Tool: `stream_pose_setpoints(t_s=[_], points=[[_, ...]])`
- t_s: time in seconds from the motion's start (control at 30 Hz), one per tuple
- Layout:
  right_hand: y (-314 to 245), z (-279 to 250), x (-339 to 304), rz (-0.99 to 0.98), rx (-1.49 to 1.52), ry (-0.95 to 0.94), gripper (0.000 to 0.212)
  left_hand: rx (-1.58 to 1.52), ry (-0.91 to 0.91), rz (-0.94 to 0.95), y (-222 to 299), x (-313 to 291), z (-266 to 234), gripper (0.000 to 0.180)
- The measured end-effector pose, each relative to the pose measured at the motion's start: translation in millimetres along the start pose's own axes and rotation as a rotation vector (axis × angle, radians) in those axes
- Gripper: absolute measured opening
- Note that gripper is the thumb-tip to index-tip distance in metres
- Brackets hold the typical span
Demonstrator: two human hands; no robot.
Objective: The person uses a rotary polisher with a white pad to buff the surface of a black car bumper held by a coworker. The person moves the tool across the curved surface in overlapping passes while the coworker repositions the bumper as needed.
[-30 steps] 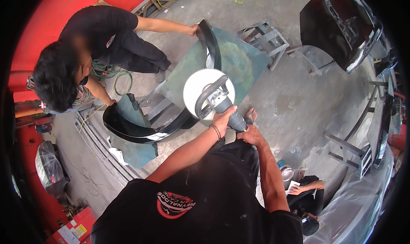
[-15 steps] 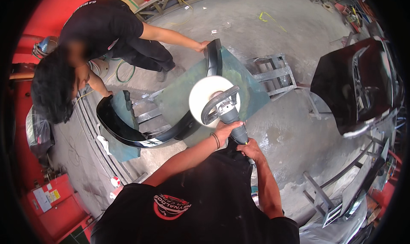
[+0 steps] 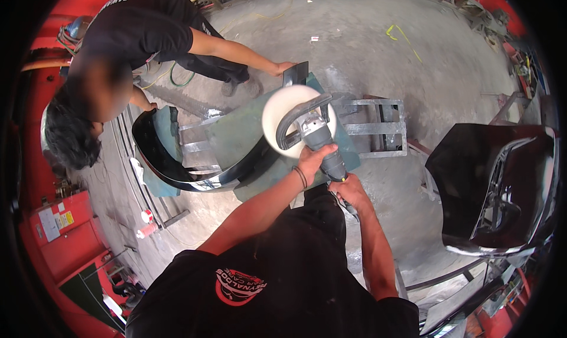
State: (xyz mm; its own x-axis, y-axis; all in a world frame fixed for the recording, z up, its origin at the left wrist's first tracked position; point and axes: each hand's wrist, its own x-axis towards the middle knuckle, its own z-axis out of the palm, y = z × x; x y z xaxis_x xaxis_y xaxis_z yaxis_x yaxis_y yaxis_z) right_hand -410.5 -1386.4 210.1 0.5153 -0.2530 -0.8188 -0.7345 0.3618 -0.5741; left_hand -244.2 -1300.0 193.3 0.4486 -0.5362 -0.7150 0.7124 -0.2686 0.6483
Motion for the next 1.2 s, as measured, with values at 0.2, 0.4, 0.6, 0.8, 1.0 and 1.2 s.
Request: stream_pose_setpoints(t_s=[0.2, 0.4, 0.6, 0.8, 1.0, 1.2], points=[[-67.6, -37.0, 12.7, 0.030, 0.030, -0.069, 0.014, -0.064, 0.133, 0.059, 51.9, 28.8, 42.0, 0.055], [-110.6, -39.2, 28.3, -0.014, -0.008, -0.043, 0.016, -0.280, 0.134, 0.068, 84.4, 57.6, 47.2, 0.051], [-53.9, -31.1, 17.5, -0.052, 0.009, -0.102, 0.043, -0.269, 0.066, 0.086, 45.3, 27.1, 30.0, 0.054], [5.2, -17.3, -43.5, 0.015, 0.109, -0.151, 0.075, -0.231, 0.116, -0.006, -15.6, -28.5, 18.4, 0.049], [11.2, -14.5, -33.1, 0.007, 0.127, -0.137, 0.077, -0.166, 0.150, 0.019, -5.8, -21.8, 22.7, 0.046], [-36.5, -23.0, 9.7, -0.086, 0.136, -0.114, 0.078, -0.220, 0.089, 0.053, 45.9, 21.6, 24.7, 0.053]])
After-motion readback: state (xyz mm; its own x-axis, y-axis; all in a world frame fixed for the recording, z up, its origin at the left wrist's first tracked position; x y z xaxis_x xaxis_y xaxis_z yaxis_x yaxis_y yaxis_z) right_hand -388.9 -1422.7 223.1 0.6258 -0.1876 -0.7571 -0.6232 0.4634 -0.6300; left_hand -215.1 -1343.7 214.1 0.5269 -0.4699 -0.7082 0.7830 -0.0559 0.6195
